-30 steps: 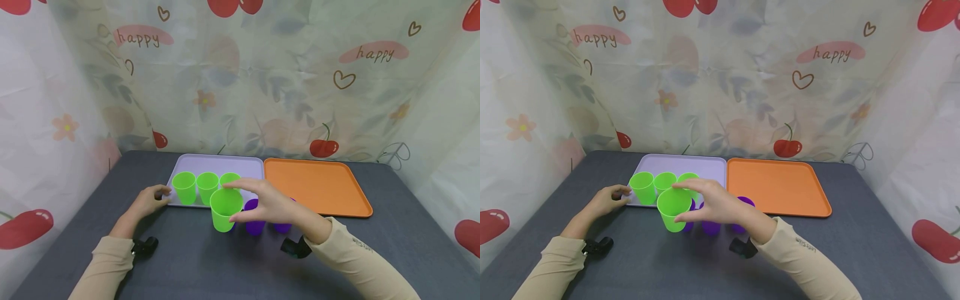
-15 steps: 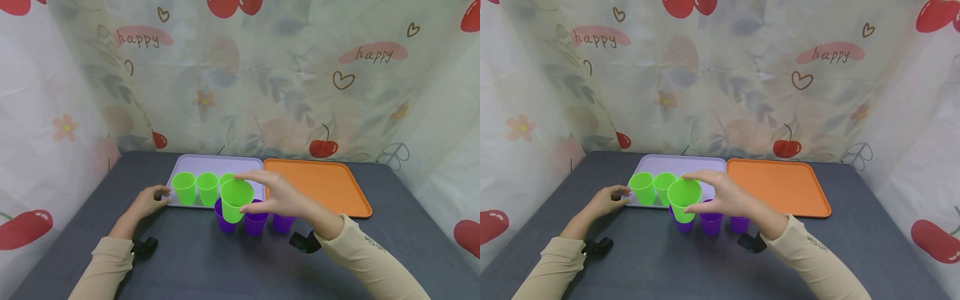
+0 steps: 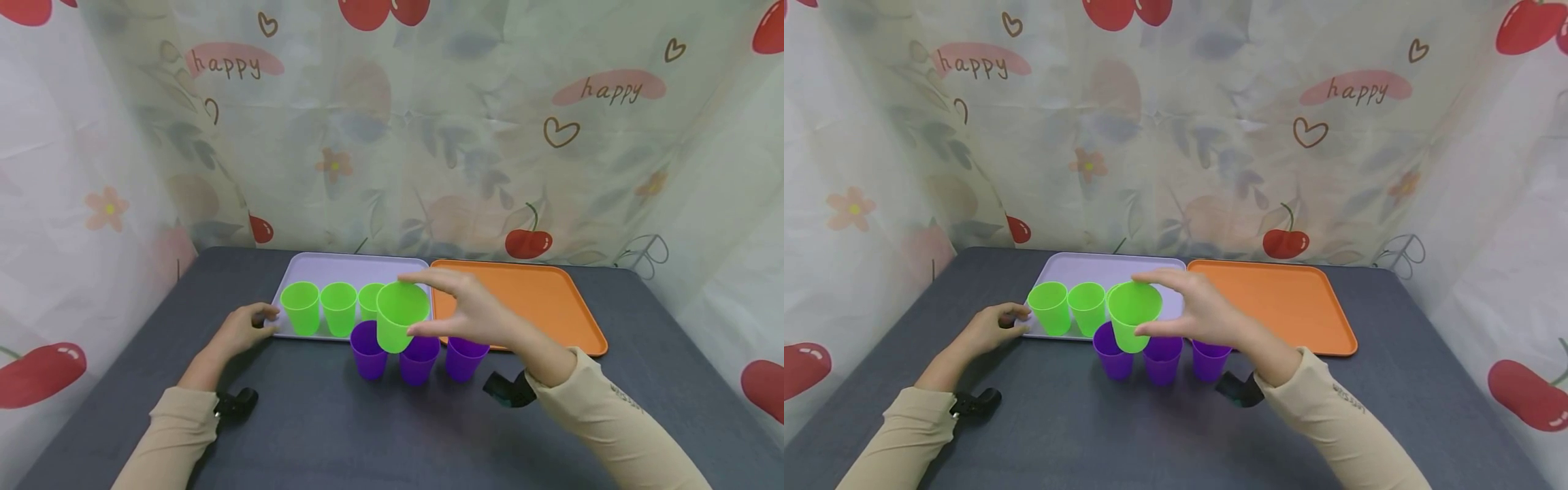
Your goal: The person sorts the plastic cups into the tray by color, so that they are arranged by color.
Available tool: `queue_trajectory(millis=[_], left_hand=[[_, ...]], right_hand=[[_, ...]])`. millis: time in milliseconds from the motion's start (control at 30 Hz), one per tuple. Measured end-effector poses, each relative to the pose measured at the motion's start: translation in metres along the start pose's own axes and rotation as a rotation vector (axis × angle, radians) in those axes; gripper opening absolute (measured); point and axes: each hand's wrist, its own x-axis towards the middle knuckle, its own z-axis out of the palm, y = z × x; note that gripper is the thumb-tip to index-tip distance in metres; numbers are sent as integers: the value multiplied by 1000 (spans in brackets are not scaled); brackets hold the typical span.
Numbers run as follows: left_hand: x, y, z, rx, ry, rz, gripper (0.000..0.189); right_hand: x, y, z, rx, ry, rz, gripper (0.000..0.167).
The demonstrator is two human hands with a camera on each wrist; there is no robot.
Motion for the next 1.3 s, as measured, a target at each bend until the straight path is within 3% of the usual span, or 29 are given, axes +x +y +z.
queue_trajectory(millis=[267,733,1300], left_hand=[[0,-1,0,-4,3,-2,33],[0,0,0,2,1,-11,33],[0,1,-1,-4,-6,-10,34]], right_hand=[[-3,3,-6,1,4,69,65],[-5,12,-20,31,-1,109,63],[-4,52,-30,16,8,232,62]])
